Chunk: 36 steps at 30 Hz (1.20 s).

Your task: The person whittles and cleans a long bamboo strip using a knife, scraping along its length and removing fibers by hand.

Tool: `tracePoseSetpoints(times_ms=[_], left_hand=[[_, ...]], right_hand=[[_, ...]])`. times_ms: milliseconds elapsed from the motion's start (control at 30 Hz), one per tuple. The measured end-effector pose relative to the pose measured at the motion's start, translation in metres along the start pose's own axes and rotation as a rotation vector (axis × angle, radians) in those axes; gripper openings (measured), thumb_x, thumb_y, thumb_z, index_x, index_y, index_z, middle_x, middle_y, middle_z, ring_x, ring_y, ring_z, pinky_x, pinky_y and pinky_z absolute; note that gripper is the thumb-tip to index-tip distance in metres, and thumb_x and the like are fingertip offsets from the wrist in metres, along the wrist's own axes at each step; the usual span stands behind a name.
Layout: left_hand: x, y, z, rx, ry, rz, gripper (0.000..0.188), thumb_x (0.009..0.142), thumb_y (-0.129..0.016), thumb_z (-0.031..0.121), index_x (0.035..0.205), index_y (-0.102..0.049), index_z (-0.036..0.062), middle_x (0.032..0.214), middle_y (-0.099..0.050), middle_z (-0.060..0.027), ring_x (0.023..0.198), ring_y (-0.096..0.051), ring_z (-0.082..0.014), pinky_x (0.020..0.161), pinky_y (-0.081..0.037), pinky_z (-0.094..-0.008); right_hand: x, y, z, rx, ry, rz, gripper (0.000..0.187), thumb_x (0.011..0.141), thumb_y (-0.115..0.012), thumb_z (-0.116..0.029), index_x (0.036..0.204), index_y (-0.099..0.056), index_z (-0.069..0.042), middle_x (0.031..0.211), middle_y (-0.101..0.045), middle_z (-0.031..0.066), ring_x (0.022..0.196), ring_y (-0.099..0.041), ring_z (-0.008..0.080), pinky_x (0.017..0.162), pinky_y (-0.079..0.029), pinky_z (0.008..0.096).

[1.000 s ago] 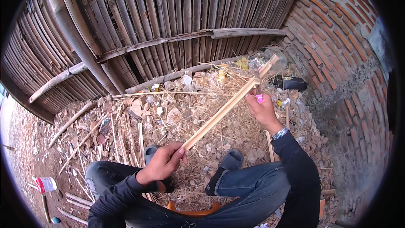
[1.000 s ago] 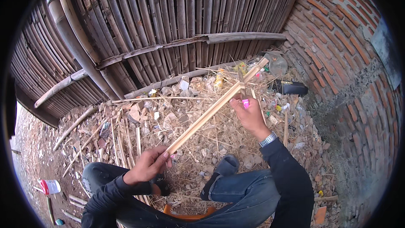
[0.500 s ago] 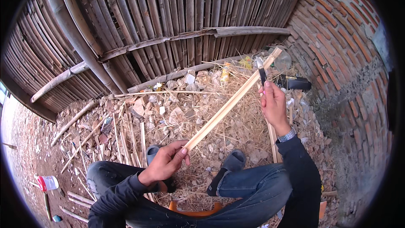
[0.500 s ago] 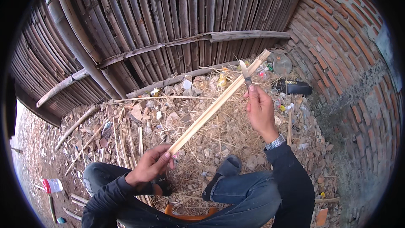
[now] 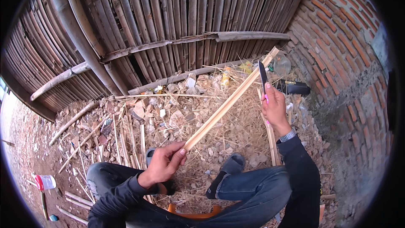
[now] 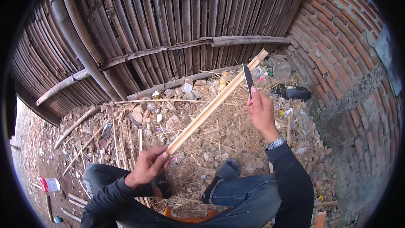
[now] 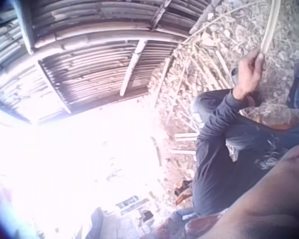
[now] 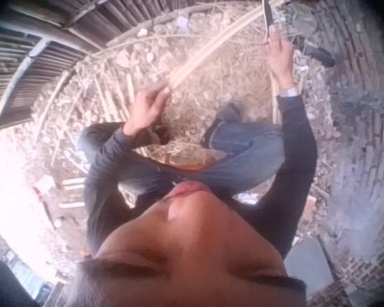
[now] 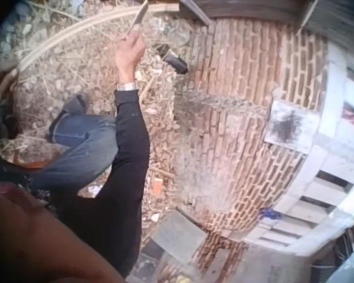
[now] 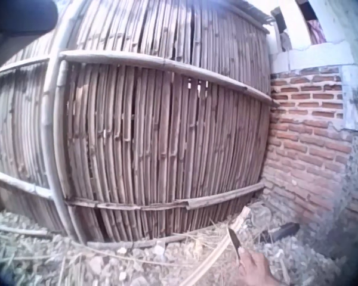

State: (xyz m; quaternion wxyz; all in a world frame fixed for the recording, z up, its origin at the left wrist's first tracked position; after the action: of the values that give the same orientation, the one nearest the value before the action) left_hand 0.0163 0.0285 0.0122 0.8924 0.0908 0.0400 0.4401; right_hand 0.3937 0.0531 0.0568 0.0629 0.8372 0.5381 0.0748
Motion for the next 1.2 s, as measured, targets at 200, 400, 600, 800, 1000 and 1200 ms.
tracePoseSetpoints(times_ms=[200, 400, 600, 800, 1000, 1200], left_hand=[[0.0, 0.01, 0.005, -0.091, 0.116, 0.024, 0.025, 0.112, -0.053, 0.012, 0.126, -0.067, -0.0026, 0.075, -0.061, 0.0018, 0.063, -0.05, -0.0034, 0.057, -0.042, -0.0239], [0.007, 0.0, 0.005, -0.102, 0.098, 0.005, 0.025, 0.112, -0.053, 0.013, 0.126, -0.067, -0.0019, 0.076, -0.061, 0.0032, 0.064, -0.049, -0.0034, 0.058, -0.042, -0.0236], [0.015, 0.005, -0.001, -0.107, 0.084, 0.053, 0.033, 0.112, -0.052, 0.014, 0.138, -0.062, -0.0036, 0.076, -0.06, 0.0026, 0.065, -0.05, -0.0026, 0.058, -0.041, -0.021], [0.018, -0.007, 0.007, -0.084, 0.066, 0.073, 0.029, 0.112, -0.054, 0.015, 0.131, -0.066, -0.0023, 0.076, -0.061, 0.0036, 0.063, -0.048, -0.0023, 0.056, -0.041, -0.023], [0.016, -0.006, 0.004, -0.212, 0.107, 0.033, 0.029, 0.112, -0.054, 0.015, 0.132, -0.064, -0.0024, 0.079, -0.066, 0.0014, 0.061, -0.048, -0.0018, 0.054, -0.04, -0.0213], [0.016, -0.01, -0.003, -0.481, 0.195, -0.061, 0.033, 0.113, -0.052, 0.017, 0.138, -0.06, -0.0029, 0.08, -0.068, 0.0001, 0.058, -0.047, -0.0007, 0.052, -0.039, -0.0205]], right_hand=[[-0.023, -0.043, -0.005, -0.05, 0.002, -0.285, 0.05, 0.113, -0.048, -0.046, 0.08, -0.054, -0.009, 0.057, -0.043, -0.007, 0.044, -0.039, 0.0036, 0.041, -0.032, 0.0233], [-0.031, -0.054, -0.002, -0.111, 0.061, -0.267, 0.051, 0.115, -0.045, -0.043, 0.078, -0.057, -0.009, 0.057, -0.044, -0.0056, 0.048, -0.042, 0.0056, 0.045, -0.034, 0.0261], [-0.037, -0.089, -0.007, -0.192, 0.183, -0.291, 0.05, 0.115, -0.045, -0.041, 0.079, -0.058, -0.008, 0.057, -0.048, -0.0031, 0.049, -0.044, 0.008, 0.047, -0.035, 0.0294], [-0.086, -0.126, -0.008, -0.195, 0.284, -0.433, 0.05, 0.116, -0.043, -0.037, 0.079, -0.058, -0.006, 0.057, -0.048, -0.0011, 0.049, -0.045, 0.0105, 0.047, -0.036, 0.0327], [-0.066, -0.111, -0.018, -0.161, 0.248, -0.293, 0.05, 0.116, -0.045, -0.036, 0.078, -0.058, -0.005, 0.057, -0.045, -0.0032, 0.05, -0.042, 0.0063, 0.048, -0.033, 0.0292], [-0.107, -0.145, -0.021, -0.188, 0.226, -0.574, 0.036, 0.109, -0.06, -0.034, 0.094, -0.071, -0.003, 0.065, -0.063, 0.0049, 0.057, -0.055, 0.0127, 0.056, -0.045, 0.0352]])
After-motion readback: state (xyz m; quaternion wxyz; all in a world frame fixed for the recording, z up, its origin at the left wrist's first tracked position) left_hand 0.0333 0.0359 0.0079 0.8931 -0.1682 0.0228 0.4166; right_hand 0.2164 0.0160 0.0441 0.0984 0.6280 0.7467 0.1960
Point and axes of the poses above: each hand's wrist, its own x-axis towards the middle knuckle, its own y-axis out of the back of the hand, z = x × y, the point moved 6 cm from there along x, towards the middle knuckle
